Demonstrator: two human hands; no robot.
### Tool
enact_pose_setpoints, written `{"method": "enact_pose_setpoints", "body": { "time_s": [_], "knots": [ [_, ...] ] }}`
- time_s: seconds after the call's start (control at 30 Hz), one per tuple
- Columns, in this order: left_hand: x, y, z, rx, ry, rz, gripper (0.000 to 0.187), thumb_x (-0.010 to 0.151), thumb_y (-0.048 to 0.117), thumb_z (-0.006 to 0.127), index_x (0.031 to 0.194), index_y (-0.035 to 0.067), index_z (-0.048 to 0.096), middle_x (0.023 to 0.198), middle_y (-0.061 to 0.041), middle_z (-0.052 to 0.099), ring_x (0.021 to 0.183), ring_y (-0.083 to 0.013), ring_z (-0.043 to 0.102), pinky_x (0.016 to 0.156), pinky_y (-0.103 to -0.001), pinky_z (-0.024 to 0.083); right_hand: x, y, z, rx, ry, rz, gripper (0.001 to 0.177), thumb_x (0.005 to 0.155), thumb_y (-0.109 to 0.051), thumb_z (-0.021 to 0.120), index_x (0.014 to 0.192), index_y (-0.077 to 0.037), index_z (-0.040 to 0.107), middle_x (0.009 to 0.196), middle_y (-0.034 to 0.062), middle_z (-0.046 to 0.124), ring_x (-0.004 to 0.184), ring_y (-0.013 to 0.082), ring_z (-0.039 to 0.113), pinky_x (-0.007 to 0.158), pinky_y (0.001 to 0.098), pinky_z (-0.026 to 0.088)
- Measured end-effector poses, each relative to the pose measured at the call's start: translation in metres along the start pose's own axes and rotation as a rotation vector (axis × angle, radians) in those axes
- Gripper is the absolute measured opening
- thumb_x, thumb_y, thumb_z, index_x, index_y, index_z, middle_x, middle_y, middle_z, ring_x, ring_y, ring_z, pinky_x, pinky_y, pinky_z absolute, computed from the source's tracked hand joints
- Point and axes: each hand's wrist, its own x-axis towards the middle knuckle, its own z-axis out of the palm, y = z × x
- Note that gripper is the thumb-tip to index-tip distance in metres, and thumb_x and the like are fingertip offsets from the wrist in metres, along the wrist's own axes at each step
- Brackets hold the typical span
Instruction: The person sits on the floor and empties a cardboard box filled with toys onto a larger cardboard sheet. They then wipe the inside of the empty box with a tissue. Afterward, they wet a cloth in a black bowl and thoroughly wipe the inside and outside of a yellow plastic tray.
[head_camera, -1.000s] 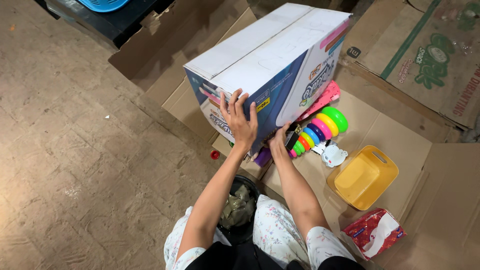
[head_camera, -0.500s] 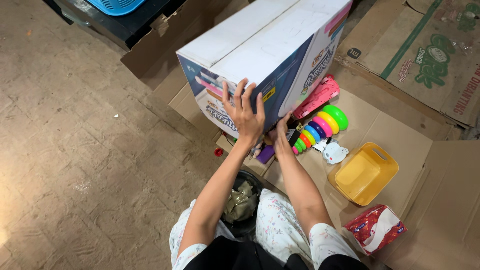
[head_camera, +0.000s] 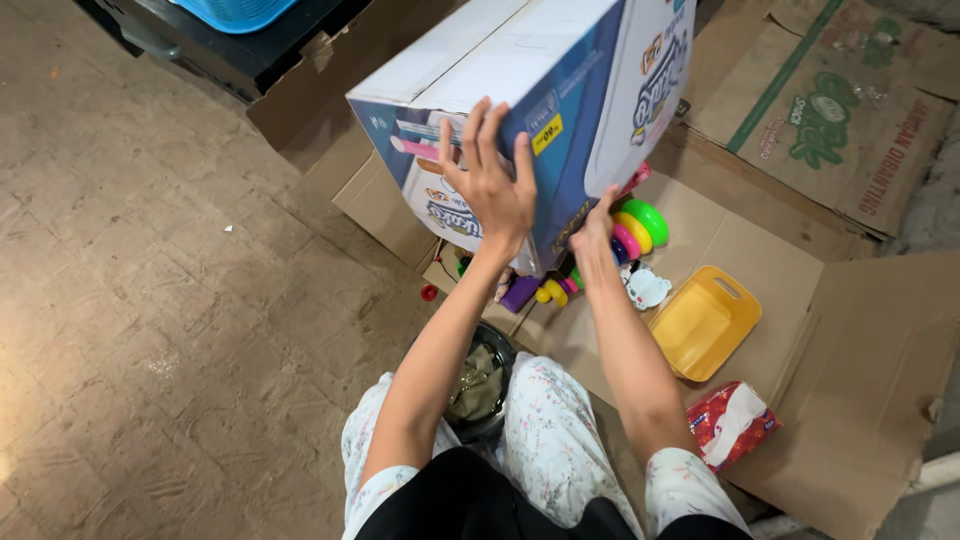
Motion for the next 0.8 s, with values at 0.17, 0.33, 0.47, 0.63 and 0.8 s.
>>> {"method": "enact_pose_setpoints", "body": {
  "time_s": [0.17,0.33,0.47,0.63,0.8],
  "knots": [
    [0.011,-0.013,-0.012,-0.109,-0.016,-0.054,0.066,0.104,0.023,0.067,0.161,0.013,0.035,0.168,-0.006,0.038,0.16,-0.0309,0.034,0.138,-0.05,0.017,-0.069,-0.076,0.035,-0.019,-0.057,-0.286,0.074,0.091,-0.059,0.056,0.135,0.0,0.055,0.123,0.0151,0.07,0.1,0.0298,0.073,0.082,0.0509,0.065],
    [-0.024,-0.029,-0.018,-0.125,-0.24,-0.207,0.081,0.096,0.045,0.069,0.16,0.009,0.035,0.169,-0.03,-0.006,0.158,-0.0492,0.005,0.128,-0.056,0.015,-0.134,-0.115,0.069,-0.199,-0.114,-0.712,0.051,0.106,-0.04,0.054,0.124,0.006,0.065,0.105,0.0116,0.074,0.088,0.0181,0.072,0.076,0.0362,0.063],
    [-0.083,-0.024,-0.027,-0.157,-0.578,-0.294,0.088,0.093,0.065,0.067,0.161,0.015,0.04,0.171,-0.035,-0.009,0.16,-0.0532,0.007,0.127,-0.058,0.021,-0.173,-0.108,0.08,-0.385,-0.181,-0.966,0.044,0.111,-0.034,0.054,0.117,0.008,0.066,0.102,0.0127,0.075,0.087,0.0175,0.069,0.079,0.0376,0.059],
    [-0.129,0.027,-0.041,-0.304,-0.658,-0.315,0.108,0.071,0.052,0.081,0.157,0.018,0.026,0.165,-0.036,-0.004,0.146,-0.0523,0.025,0.112,-0.054,0.037,-0.191,-0.092,0.085,-0.635,-0.112,-1.149,0.035,0.11,-0.029,0.054,0.116,0.003,0.068,0.099,0.0115,0.077,0.087,0.0188,0.071,0.08,0.0389,0.056],
    [-0.169,0.017,-0.017,-0.33,-0.54,-0.591,0.08,0.083,0.013,0.058,0.16,0.02,0.037,0.17,-0.031,0.012,0.144,-0.0486,0.041,0.112,-0.051,0.041,-0.146,-0.065,0.068,-0.992,0.023,-1.171,0.032,0.11,-0.031,0.06,0.107,0.0,0.068,0.091,0.02,0.071,0.078,0.0316,0.066,0.075,0.0415,0.053]
  ]
}}
